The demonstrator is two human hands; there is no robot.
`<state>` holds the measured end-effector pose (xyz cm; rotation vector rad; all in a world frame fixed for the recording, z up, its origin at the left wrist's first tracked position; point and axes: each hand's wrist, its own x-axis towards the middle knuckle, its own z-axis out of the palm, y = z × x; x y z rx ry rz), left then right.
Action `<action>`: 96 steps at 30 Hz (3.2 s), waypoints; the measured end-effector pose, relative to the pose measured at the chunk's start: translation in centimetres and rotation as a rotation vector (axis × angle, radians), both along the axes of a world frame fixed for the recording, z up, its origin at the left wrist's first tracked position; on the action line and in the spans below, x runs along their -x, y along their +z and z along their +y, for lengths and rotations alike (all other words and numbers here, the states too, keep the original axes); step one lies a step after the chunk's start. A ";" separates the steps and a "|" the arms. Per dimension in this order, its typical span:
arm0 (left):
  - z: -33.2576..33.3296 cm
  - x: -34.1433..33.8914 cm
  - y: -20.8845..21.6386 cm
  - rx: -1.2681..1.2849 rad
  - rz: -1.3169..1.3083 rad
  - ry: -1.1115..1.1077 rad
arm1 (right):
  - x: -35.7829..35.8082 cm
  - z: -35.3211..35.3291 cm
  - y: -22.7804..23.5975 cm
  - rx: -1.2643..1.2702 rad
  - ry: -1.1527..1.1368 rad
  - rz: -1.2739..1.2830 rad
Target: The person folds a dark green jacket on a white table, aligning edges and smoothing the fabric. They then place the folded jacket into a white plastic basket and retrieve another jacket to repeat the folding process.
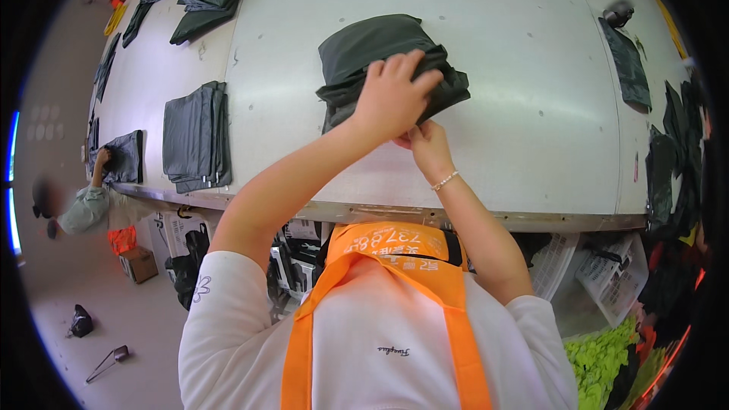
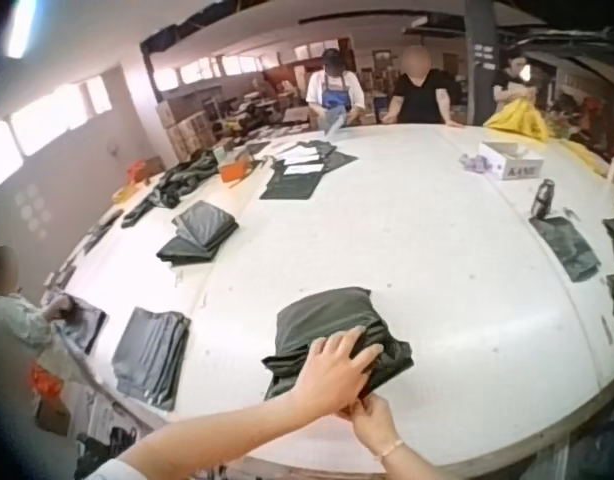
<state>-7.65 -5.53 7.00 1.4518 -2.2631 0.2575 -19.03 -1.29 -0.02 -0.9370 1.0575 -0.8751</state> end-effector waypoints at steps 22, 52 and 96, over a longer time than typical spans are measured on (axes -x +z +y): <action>4.2 -1.4 -2.9 -0.010 -0.463 0.074 | 0.5 0.8 0.6 -0.049 0.098 0.149; -0.4 3.4 -4.2 -0.534 -0.389 -0.360 | 12.1 -5.4 1.3 0.971 0.519 1.543; 5.6 1.6 -6.8 -0.318 0.258 -0.065 | 6.3 1.9 1.1 0.631 0.054 1.029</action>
